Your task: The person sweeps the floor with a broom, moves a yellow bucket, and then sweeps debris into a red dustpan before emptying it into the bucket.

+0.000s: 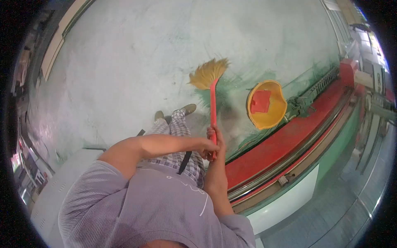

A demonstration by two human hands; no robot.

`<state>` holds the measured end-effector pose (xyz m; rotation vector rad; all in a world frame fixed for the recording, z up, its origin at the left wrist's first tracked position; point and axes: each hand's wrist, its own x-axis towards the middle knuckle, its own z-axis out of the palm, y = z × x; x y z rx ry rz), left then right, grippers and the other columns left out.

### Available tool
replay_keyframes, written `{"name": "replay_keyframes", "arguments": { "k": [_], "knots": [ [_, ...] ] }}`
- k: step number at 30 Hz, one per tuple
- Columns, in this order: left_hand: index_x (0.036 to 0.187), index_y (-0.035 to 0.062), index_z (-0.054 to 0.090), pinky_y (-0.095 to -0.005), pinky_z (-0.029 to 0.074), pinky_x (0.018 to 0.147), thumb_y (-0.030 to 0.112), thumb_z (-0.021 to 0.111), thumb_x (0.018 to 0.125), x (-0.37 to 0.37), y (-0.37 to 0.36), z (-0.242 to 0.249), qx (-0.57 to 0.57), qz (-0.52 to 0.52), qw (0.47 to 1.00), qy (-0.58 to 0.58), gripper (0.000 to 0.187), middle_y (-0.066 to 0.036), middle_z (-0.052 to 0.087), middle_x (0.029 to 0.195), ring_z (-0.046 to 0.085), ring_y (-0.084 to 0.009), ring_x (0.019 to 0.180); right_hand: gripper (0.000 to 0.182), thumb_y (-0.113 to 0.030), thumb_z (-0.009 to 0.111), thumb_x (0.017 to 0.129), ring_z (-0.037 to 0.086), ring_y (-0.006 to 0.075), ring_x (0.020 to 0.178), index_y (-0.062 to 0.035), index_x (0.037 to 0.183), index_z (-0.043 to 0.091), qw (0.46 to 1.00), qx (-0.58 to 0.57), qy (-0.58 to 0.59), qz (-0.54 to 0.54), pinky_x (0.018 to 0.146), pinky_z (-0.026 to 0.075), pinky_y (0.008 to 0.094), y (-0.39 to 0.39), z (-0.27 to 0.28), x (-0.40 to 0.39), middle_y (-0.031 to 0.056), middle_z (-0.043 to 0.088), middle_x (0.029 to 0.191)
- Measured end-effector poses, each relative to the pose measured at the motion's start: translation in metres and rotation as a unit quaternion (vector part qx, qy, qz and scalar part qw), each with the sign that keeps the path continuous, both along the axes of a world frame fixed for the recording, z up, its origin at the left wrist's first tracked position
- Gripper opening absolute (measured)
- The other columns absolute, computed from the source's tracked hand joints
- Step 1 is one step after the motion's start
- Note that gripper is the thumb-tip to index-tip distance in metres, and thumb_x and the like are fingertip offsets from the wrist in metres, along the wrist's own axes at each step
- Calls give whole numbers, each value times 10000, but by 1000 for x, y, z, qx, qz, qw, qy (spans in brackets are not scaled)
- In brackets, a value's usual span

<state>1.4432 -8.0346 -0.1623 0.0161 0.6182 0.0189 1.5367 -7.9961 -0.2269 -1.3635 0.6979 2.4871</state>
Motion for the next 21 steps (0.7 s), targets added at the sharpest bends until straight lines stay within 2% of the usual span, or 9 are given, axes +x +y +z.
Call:
{"name": "replay_keyframes", "arguments": {
  "k": [1, 6, 8, 10, 11, 13, 15, 19, 21],
  "knots": [
    [859, -35, 524, -288, 408, 526, 345, 416, 765, 10, -5, 6, -36, -29, 999, 29, 407, -132, 542, 752, 543, -207, 619, 205, -150, 556, 751, 421, 40, 429, -25, 763, 395, 1000, -15, -8, -24, 371, 379, 138, -9, 10, 8, -6, 420, 555],
    [840, -26, 482, -330, 418, 608, 274, 398, 762, 32, -33, 65, -90, -50, 995, -7, 321, -146, 529, 749, 531, -234, 676, 207, -147, 538, 766, 392, 33, 409, -30, 798, 370, 996, 11, -41, -81, 360, 370, 132, -40, 73, 25, -1, 411, 586],
    [873, -33, 474, -351, 431, 651, 266, 383, 775, 27, -37, 86, -104, -64, 992, -41, 327, -157, 533, 779, 540, -253, 702, 202, -179, 486, 799, 392, 27, 397, -43, 693, 382, 997, 24, -62, -25, 336, 341, 124, -41, 110, 16, -25, 376, 498],
    [903, -40, 474, -374, 423, 705, 246, 367, 784, 19, -31, 96, -96, -58, 988, -105, 327, -183, 536, 831, 535, -277, 773, 203, -188, 472, 808, 365, 11, 383, -45, 699, 377, 994, 54, -100, -10, 313, 307, 109, -33, 127, 0, -33, 367, 505],
    [903, -40, 474, -374, 423, 705, 246, 367, 784, 15, -27, 96, -95, -66, 988, -105, 327, -183, 536, 831, 535, -277, 773, 201, -185, 483, 802, 354, 9, 381, -47, 700, 377, 994, 72, -75, 17, 312, 300, 108, -24, 130, -9, -35, 364, 514],
    [949, -36, 456, -379, 408, 734, 270, 381, 781, -3, -17, 93, -172, 23, 985, -24, 357, -177, 522, 897, 519, -276, 827, 200, -182, 493, 796, 343, 8, 379, -49, 701, 377, 994, 93, -52, 35, 311, 293, 107, -3, 124, -30, -36, 362, 523],
    [961, -27, 444, -383, 408, 737, 279, 388, 781, -42, 6, 88, -145, 44, 988, -40, 360, -165, 512, 914, 513, -273, 840, 237, -166, 522, 769, 334, 12, 432, -75, 923, 367, 994, 97, -7, 46, 340, 287, 118, 24, 110, -62, -13, 377, 606],
    [962, -1, 425, -359, 426, 707, 318, 364, 810, -132, 80, 77, -106, 146, 984, 15, 358, -132, 509, 894, 514, -254, 799, 297, -154, 543, 749, 357, 23, 434, -162, 997, 381, 976, 188, 71, 79, 360, 319, 144, 103, 81, -150, -4, 407, 625],
    [944, 3, 431, -342, 430, 690, 328, 353, 820, -164, 120, 73, -87, 184, 978, 50, 356, -126, 516, 868, 516, -243, 779, 277, -154, 550, 742, 377, 31, 438, -169, 964, 384, 970, 206, 49, 122, 365, 325, 147, 145, 66, -191, 9, 417, 624]
  ]
}}
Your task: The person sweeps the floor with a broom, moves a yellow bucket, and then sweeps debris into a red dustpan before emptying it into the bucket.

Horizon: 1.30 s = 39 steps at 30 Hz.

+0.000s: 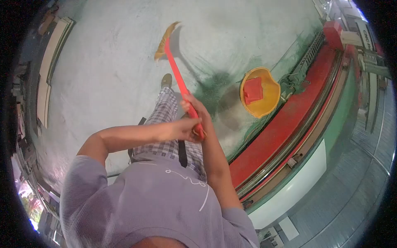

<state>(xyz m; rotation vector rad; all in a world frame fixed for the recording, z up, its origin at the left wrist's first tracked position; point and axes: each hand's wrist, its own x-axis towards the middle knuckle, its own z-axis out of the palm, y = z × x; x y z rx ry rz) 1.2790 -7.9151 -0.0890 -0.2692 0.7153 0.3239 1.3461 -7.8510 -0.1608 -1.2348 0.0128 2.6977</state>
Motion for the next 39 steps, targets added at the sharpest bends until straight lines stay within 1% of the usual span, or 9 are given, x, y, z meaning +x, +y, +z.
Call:
{"name": "replay_keyframes", "arguments": {
  "k": [5, 7, 13, 19, 25, 30, 33, 35, 39],
  "knots": [
    [887, 26, 448, -316, 427, 620, 330, 349, 822, -50, 73, -34, 1, -30, 999, 32, 326, -93, 517, 811, 516, -198, 720, 200, -137, 537, 760, 394, 41, 438, -100, 890, 388, 998, -52, -29, -15, 357, 345, 149, 64, -35, -39, 35, 427, 624],
    [880, 29, 454, -323, 427, 613, 333, 373, 800, -41, 88, -49, -1, -64, 998, 25, 325, -101, 513, 785, 513, -202, 711, 167, -144, 531, 766, 404, 39, 434, -61, 790, 388, 982, -128, -30, -133, 360, 351, 155, 65, -50, -21, 9, 415, 569],
    [850, 2, 472, -317, 441, 625, 368, 366, 763, 22, 89, -74, -44, -347, 933, -87, 390, -131, 505, 744, 525, -228, 708, 150, -125, 523, 768, 394, 56, 395, -61, 758, 387, 922, -147, -56, -353, 348, 357, 155, 28, -29, 38, -3, 394, 531],
    [871, -39, 481, -334, 451, 592, 421, 299, 772, 29, 84, -43, -12, -474, 872, -122, 505, -157, 518, 792, 532, -246, 679, 180, -138, 511, 781, 392, 44, 406, -55, 693, 377, 855, -230, -50, -462, 340, 359, 148, -2, -5, 55, -5, 391, 539],
    [920, -55, 462, -348, 453, 592, 379, 321, 765, -1, 101, 10, -28, -532, 826, -186, 482, -170, 519, 815, 532, -257, 686, 154, -137, 483, 800, 365, 23, 420, -85, 873, 357, 871, -178, -52, -455, 337, 352, 129, -3, 32, 39, -5, 368, 574],
    [911, -21, 454, -377, 455, 623, 323, 359, 765, 6, 135, -5, -19, -449, 887, -110, 385, -159, 515, 821, 531, -254, 716, 433, -98, 483, 785, 342, 18, 421, -189, 1165, 297, 906, -118, -55, -402, 337, 309, 118, 74, 31, 29, -2, 378, 620],
    [936, 0, 430, -393, 447, 677, 310, 391, 755, 7, 201, -2, -4, -383, 922, 56, 361, -147, 511, 827, 528, -257, 730, 330, -124, 483, 794, 360, 12, 428, -151, 1084, 330, 937, -55, 4, -345, 333, 319, 108, 144, 4, 27, 7, 385, 622],
    [966, 17, 410, -403, 434, 719, 333, 402, 762, 13, 242, -19, -49, -302, 951, 46, 376, -143, 507, 837, 526, -256, 743, 362, -124, 495, 788, 358, 10, 431, -158, 1100, 315, 950, 0, 53, -308, 341, 322, 105, 201, -17, 28, 5, 385, 624],
    [896, 60, 454, -357, 458, 615, 360, 374, 770, 34, 325, -46, 46, -299, 941, 155, 335, -97, 534, 792, 546, -216, 679, 457, -92, 511, 764, 363, 35, 437, -235, 1149, 309, 962, -11, 36, -272, 359, 334, 123, 294, -40, 44, 18, 385, 640]
  ]
}}
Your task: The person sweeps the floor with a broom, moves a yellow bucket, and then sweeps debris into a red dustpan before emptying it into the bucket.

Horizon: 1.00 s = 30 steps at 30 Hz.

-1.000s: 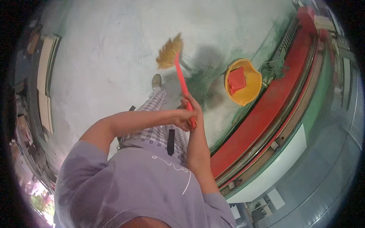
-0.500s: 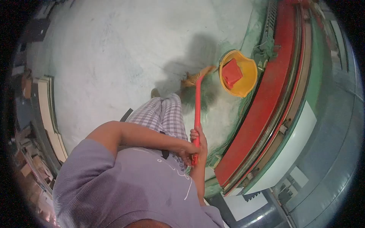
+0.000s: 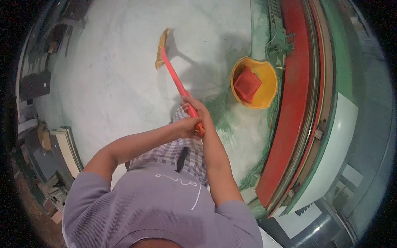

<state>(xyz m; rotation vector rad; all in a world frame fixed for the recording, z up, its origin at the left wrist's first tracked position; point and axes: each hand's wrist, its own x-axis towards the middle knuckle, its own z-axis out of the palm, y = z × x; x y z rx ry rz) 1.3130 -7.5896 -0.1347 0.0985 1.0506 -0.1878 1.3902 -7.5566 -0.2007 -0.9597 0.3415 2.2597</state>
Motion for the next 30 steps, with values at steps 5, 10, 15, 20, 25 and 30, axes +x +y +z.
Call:
{"name": "replay_keyframes", "arguments": {
  "k": [5, 10, 15, 20, 25, 30],
  "knots": [
    [840, 45, 472, -343, 459, 573, 338, 389, 754, 39, 74, -28, 50, -59, 996, -54, 316, -75, 536, 691, 543, -199, 586, 256, -95, 527, 756, 387, 40, 440, -164, 960, 389, 992, -56, 75, -82, 355, 341, 139, 58, -51, 55, 9, 385, 605],
    [787, 11, 478, -342, 447, 542, 341, 396, 728, 105, 36, -97, 7, -226, 972, -57, 345, -103, 518, 667, 524, -216, 554, 161, -110, 536, 754, 393, 43, 425, -60, 815, 397, 952, -101, 114, -267, 359, 351, 143, 4, -62, 117, 7, 397, 579],
    [736, -3, 484, -355, 395, 482, 344, 431, 684, 129, -28, -54, -34, -422, 905, -39, 355, -109, 467, 614, 466, -221, 492, 193, -136, 540, 758, 384, 36, 411, -18, 784, 391, 891, -123, 77, -430, 370, 353, 134, -103, -34, 120, 3, 403, 571],
    [827, -3, 532, -350, 414, 618, 481, 418, 730, 121, -84, -16, -119, -562, 813, -98, 506, -126, 530, 783, 510, -247, 658, 195, -177, 502, 787, 379, 37, 422, -34, 824, 375, 811, -176, 170, -532, 362, 349, 138, -190, 1, 99, 5, 396, 588],
    [848, 6, 551, -339, 437, 602, 497, 403, 744, 141, -66, -29, 92, -712, 637, -280, 523, -123, 541, 900, 519, -243, 666, 199, -189, 482, 798, 385, 36, 445, -34, 865, 377, 828, 86, 205, -515, 372, 344, 136, -270, -1, 62, 11, 400, 608],
    [840, 28, 555, -326, 447, 489, 312, 423, 783, 179, 23, -143, 249, -567, 701, -354, 319, -94, 592, 747, 512, -180, 543, 138, -167, 474, 796, 396, 45, 475, -40, 797, 421, 750, -188, 81, -629, 391, 344, 153, -279, 29, 18, -7, 399, 578]
  ]
}}
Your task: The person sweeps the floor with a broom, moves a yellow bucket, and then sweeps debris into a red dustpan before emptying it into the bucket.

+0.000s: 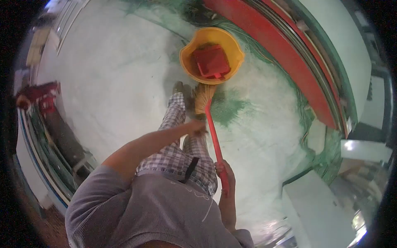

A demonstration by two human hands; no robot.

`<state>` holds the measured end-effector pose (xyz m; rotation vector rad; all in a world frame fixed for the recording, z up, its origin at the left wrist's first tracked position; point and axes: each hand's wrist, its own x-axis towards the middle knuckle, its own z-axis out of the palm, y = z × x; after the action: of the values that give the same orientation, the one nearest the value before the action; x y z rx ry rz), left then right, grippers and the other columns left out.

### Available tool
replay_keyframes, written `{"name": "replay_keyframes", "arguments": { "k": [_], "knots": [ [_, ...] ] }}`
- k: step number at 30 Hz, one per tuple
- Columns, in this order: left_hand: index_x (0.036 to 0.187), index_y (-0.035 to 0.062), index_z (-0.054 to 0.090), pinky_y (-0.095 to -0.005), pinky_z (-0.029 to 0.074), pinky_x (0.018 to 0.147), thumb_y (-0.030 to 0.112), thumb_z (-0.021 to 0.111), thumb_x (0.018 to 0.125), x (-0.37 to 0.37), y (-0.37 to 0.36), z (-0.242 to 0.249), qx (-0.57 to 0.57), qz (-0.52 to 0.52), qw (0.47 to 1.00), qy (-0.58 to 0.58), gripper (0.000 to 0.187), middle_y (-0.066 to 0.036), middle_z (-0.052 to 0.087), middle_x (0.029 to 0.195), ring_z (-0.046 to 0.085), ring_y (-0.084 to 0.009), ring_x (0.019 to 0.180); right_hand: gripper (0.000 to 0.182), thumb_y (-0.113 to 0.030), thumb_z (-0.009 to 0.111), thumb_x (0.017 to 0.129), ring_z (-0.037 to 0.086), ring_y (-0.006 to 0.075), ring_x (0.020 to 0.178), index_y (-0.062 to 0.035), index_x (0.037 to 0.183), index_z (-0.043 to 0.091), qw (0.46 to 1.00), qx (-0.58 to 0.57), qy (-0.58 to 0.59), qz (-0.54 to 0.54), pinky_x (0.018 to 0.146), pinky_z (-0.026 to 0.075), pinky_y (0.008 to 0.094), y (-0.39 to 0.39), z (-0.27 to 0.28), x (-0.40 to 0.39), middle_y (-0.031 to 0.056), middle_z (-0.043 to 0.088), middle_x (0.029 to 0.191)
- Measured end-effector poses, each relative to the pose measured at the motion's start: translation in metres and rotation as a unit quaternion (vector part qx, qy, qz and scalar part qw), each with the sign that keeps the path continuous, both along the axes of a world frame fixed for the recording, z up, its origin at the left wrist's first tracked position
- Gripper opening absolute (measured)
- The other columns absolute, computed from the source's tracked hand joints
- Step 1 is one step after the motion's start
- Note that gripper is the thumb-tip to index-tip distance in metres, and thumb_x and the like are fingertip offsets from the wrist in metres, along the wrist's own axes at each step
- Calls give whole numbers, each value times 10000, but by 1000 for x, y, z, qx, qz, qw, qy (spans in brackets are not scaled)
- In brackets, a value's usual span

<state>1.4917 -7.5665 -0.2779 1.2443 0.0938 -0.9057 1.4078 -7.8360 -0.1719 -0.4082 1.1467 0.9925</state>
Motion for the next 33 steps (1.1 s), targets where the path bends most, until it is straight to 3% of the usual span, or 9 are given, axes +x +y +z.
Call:
{"name": "replay_keyframes", "arguments": {
  "k": [1, 4, 6, 13, 15, 21, 24, 25, 33],
  "knots": [
    [815, 34, 553, -327, 447, 475, 271, 423, 772, 33, 9, -3, 73, 186, 886, 418, 273, -96, 591, 750, 515, -177, 530, 137, -174, 472, 794, 402, 55, 485, -48, 817, 426, 1000, 9, 9, -17, 397, 348, 164, 3, 8, -8, -4, 418, 594],
    [757, 4, 544, -348, 458, 518, 264, 448, 730, 74, 89, -40, 272, 221, 879, 324, 279, -129, 582, 704, 566, -222, 606, 169, -180, 492, 780, 402, 66, 479, -54, 878, 436, 979, -156, -109, 74, 400, 344, 167, 55, 99, 4, -7, 413, 593],
    [753, -27, 534, -360, 454, 578, 291, 465, 710, 93, 129, -49, 431, 61, 885, 164, 327, -156, 578, 706, 573, -272, 646, 224, -216, 498, 769, 335, 50, 435, -56, 912, 432, 978, -195, -57, 51, 376, 297, 215, 80, 133, 2, -36, 332, 527],
    [792, -29, 533, -394, 420, 700, 329, 454, 712, 191, 219, -161, 499, -3, 861, 104, 376, -186, 572, 777, 549, -301, 786, 316, -120, 480, 731, 367, 62, 431, -62, 1017, 360, 948, -288, 4, 135, 361, 316, 214, 145, 171, -46, -16, 359, 553],
    [839, -24, 525, -391, 405, 749, 375, 435, 725, 220, 235, -197, 548, -158, 808, -149, 425, -206, 557, 838, 529, -313, 840, 341, -48, 442, 727, 362, 68, 391, -63, 1046, 320, 920, -327, 41, 210, 317, 314, 212, 172, 175, -25, -4, 365, 570],
    [955, -36, 477, -388, 396, 775, 428, 407, 742, 315, 147, -154, 572, -176, 793, -115, 515, -225, 535, 892, 516, -307, 880, 365, -128, 496, 709, 400, 97, 405, -38, 1027, 341, 907, -402, 72, 101, 348, 348, 230, 210, 137, -47, 10, 393, 560],
    [1088, 32, 402, -350, 439, 714, 324, 478, 749, 306, 135, -289, 546, -230, 730, -342, 454, -187, 486, 994, 515, -328, 843, 401, -114, 480, 734, 410, 100, 405, -17, 1081, 305, 908, -410, 64, 64, 349, 373, 232, 221, 101, -58, 14, 395, 568],
    [1125, 34, 360, -348, 463, 656, 401, 437, 769, 327, 82, -144, 415, -25, 908, 42, 517, -179, 465, 1025, 541, -302, 798, 400, -126, 483, 739, 414, 103, 407, -10, 1077, 305, 908, -413, 56, 46, 358, 383, 235, 224, 88, -62, 17, 400, 568],
    [1142, 31, 321, -394, 470, 643, 481, 384, 775, 300, 4, -259, 280, 119, 914, 270, 584, -179, 426, 1050, 532, -338, 797, 356, -162, 494, 755, 439, 125, 418, -46, 1035, 307, 929, -321, 166, -85, 347, 394, 245, 265, -65, -120, 38, 417, 591]
  ]
}}
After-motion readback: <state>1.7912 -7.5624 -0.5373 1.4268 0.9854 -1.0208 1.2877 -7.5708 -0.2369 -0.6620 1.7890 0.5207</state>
